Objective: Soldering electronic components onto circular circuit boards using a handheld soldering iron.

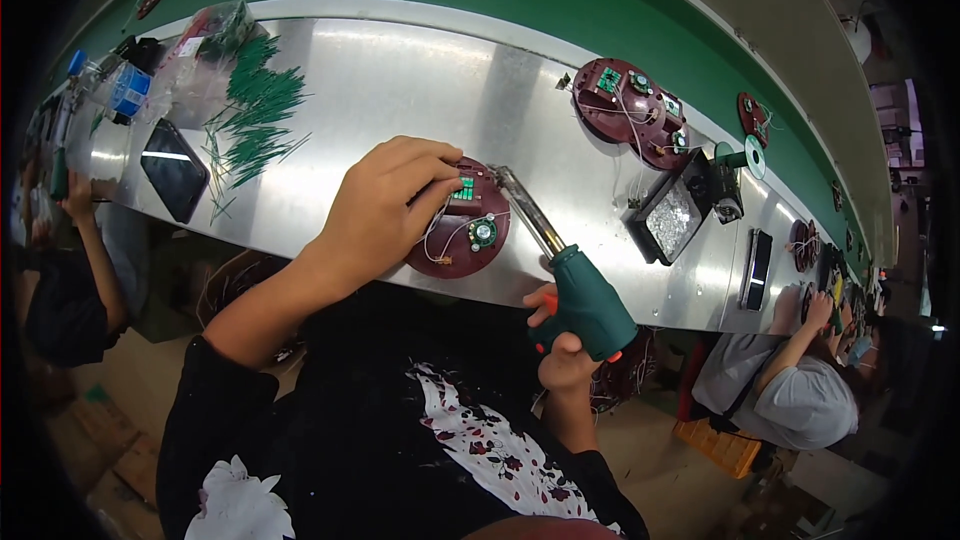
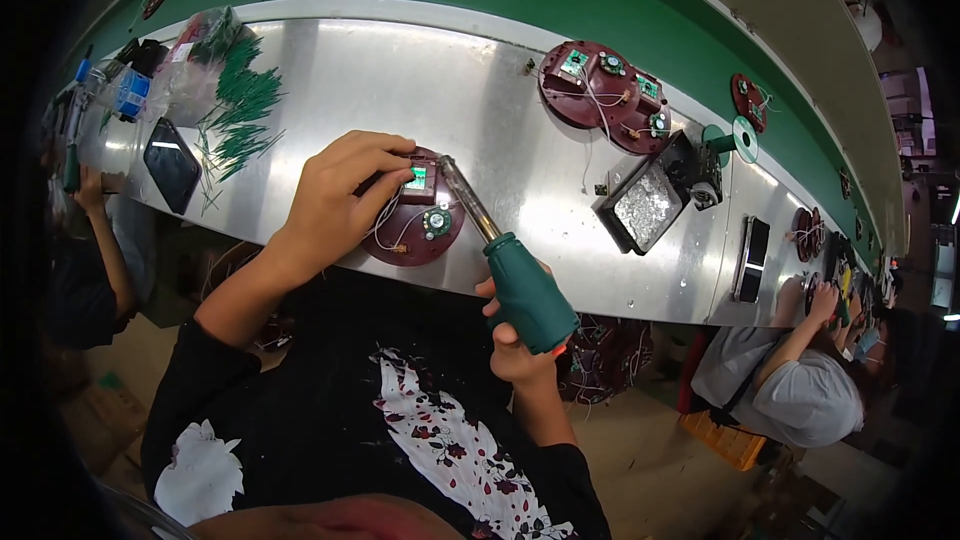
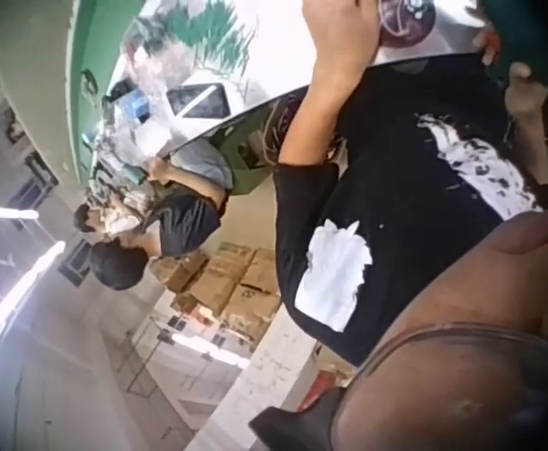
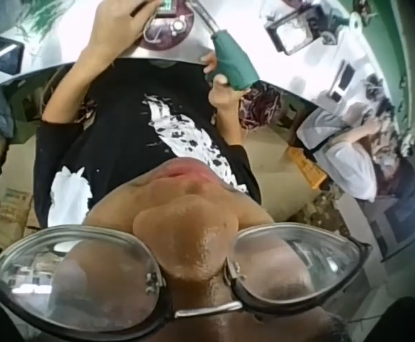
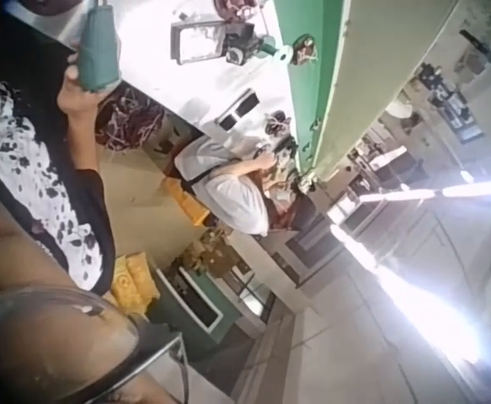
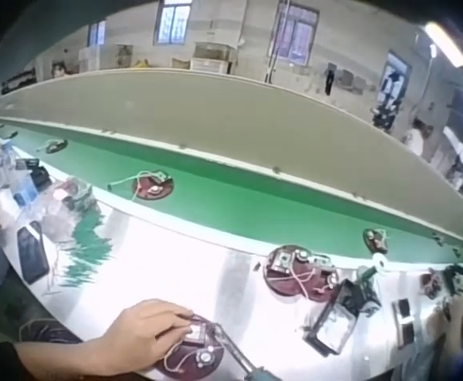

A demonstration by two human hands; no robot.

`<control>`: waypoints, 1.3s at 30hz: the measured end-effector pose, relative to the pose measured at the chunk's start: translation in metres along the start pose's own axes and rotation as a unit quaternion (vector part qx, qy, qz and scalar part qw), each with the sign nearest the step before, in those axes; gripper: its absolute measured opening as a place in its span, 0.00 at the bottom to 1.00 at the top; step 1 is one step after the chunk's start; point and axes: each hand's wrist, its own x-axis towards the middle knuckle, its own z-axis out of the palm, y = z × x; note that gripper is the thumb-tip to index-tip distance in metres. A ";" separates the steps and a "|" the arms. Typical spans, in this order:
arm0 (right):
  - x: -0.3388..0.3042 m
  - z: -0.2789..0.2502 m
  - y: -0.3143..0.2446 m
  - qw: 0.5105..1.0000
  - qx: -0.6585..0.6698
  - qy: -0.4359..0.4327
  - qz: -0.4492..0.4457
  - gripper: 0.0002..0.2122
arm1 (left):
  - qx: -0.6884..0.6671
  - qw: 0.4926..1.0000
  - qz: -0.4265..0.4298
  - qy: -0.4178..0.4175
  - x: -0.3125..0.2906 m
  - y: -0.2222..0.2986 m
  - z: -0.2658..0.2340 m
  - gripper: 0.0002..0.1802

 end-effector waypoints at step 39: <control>-0.007 -0.009 0.026 0.999 -0.010 -0.027 -0.020 0.43 | 0.025 0.999 0.024 0.042 0.001 0.001 0.005 0.06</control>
